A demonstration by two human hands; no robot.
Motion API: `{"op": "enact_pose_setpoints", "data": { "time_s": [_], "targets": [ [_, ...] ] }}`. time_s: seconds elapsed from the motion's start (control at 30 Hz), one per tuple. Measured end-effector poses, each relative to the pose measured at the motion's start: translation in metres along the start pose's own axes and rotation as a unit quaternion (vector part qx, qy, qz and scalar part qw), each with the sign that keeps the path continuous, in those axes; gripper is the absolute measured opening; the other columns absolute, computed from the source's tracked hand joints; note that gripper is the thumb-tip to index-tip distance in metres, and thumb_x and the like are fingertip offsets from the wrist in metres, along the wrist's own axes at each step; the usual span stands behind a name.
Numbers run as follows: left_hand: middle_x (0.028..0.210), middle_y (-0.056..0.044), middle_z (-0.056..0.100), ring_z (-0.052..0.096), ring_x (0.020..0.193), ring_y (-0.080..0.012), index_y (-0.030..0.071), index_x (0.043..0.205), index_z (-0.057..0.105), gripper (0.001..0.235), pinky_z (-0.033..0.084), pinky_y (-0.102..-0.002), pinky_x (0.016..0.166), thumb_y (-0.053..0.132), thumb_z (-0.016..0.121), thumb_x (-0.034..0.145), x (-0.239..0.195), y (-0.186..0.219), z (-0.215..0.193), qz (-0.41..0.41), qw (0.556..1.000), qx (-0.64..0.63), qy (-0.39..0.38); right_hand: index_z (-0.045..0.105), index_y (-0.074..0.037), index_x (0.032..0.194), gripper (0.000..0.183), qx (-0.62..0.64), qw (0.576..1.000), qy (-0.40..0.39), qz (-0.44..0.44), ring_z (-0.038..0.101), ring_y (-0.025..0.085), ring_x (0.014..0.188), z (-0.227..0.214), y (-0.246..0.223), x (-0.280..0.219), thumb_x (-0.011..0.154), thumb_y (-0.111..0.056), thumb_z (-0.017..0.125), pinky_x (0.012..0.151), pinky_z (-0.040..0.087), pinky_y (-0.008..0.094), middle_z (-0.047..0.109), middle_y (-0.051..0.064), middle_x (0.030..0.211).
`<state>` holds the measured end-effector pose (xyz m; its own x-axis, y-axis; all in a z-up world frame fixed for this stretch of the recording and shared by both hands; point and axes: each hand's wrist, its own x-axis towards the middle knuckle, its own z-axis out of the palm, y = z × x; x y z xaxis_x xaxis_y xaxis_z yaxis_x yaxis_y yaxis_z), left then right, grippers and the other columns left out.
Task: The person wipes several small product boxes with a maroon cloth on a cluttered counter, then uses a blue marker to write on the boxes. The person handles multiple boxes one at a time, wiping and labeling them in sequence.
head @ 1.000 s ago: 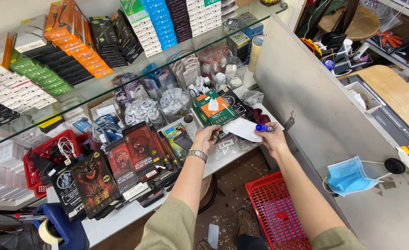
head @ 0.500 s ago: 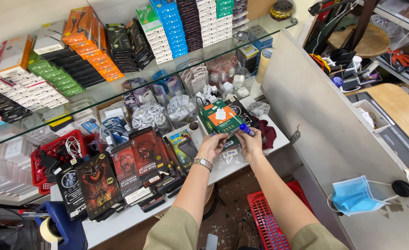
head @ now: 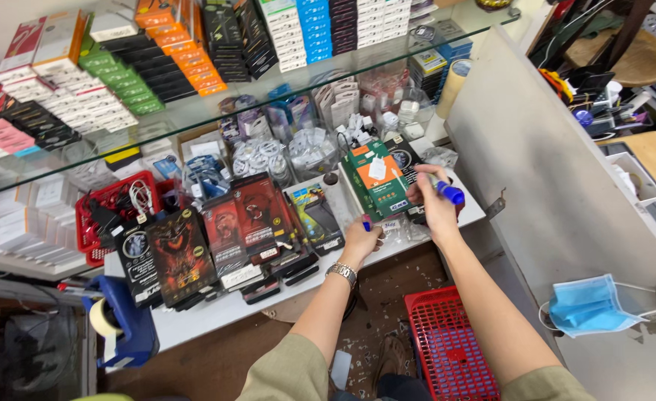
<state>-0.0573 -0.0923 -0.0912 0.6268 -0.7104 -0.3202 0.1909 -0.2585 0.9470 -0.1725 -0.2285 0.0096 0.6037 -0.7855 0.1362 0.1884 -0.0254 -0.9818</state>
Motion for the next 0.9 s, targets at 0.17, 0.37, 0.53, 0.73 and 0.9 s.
{"op": "enact_pose_setpoints", "data": {
  "time_s": [0.17, 0.37, 0.53, 0.73, 0.9],
  "targets": [
    [0.074, -0.015, 0.069, 0.071, 0.064, -0.0253, 0.0, 0.098, 0.057, 0.023, 0.054, -0.035, 0.058, 0.013, 0.073, 0.088, -0.023, 0.007, -0.047, 0.065, 0.966, 0.12, 0.221, 0.057, -0.006, 0.126, 0.029, 0.029, 0.992, -0.116, 0.051, 0.069, 0.016, 0.092, 0.049, 0.012, -0.023, 0.105, -0.027, 0.055, 0.082, 0.057, 0.031, 0.075, 0.012, 0.104],
    [0.091, -0.014, 0.071, 0.072, 0.075, -0.0212, 0.001, 0.102, 0.052, 0.021, 0.058, -0.033, 0.06, 0.01, 0.068, 0.091, -0.038, 0.046, -0.107, 0.124, 0.961, 0.053, 0.243, 0.056, -0.011, 0.13, 0.032, 0.027, 0.98, -0.162, 0.11, 0.07, 0.019, 0.11, 0.101, 0.039, -0.036, 0.105, -0.029, 0.052, 0.093, 0.056, 0.032, 0.074, 0.014, 0.121],
    [0.104, -0.018, 0.073, 0.075, 0.08, -0.0203, 0.001, 0.107, 0.043, 0.017, 0.062, -0.03, 0.061, 0.005, 0.056, 0.097, -0.057, 0.052, -0.126, 0.087, 0.983, -0.053, 0.152, 0.055, -0.011, 0.131, 0.032, 0.052, 0.978, -0.155, 0.13, 0.07, 0.018, 0.11, 0.125, 0.055, -0.036, 0.105, -0.03, 0.055, 0.093, 0.055, 0.031, 0.074, 0.013, 0.121],
    [0.106, -0.019, 0.072, 0.075, 0.083, -0.0217, 0.003, 0.109, 0.04, 0.013, 0.062, -0.029, 0.062, 0.005, 0.05, 0.1, -0.055, 0.041, -0.133, 0.081, 0.988, -0.079, 0.104, 0.056, -0.011, 0.131, 0.032, 0.009, 0.979, -0.135, 0.15, 0.071, 0.018, 0.102, 0.129, 0.079, -0.028, 0.104, -0.029, 0.057, 0.089, 0.056, 0.031, 0.074, 0.013, 0.118],
    [0.106, -0.02, 0.073, 0.075, 0.087, -0.0261, 0.0, 0.107, 0.04, 0.017, 0.064, -0.037, 0.069, 0.006, 0.052, 0.097, -0.047, 0.018, -0.116, 0.076, 0.993, -0.045, 0.078, 0.061, -0.014, 0.129, 0.031, -0.234, 0.958, -0.164, 0.026, 0.068, 0.028, 0.097, 0.121, 0.112, -0.033, 0.1, -0.022, 0.068, 0.081, 0.055, 0.036, 0.075, 0.014, 0.108]
  ]
}}
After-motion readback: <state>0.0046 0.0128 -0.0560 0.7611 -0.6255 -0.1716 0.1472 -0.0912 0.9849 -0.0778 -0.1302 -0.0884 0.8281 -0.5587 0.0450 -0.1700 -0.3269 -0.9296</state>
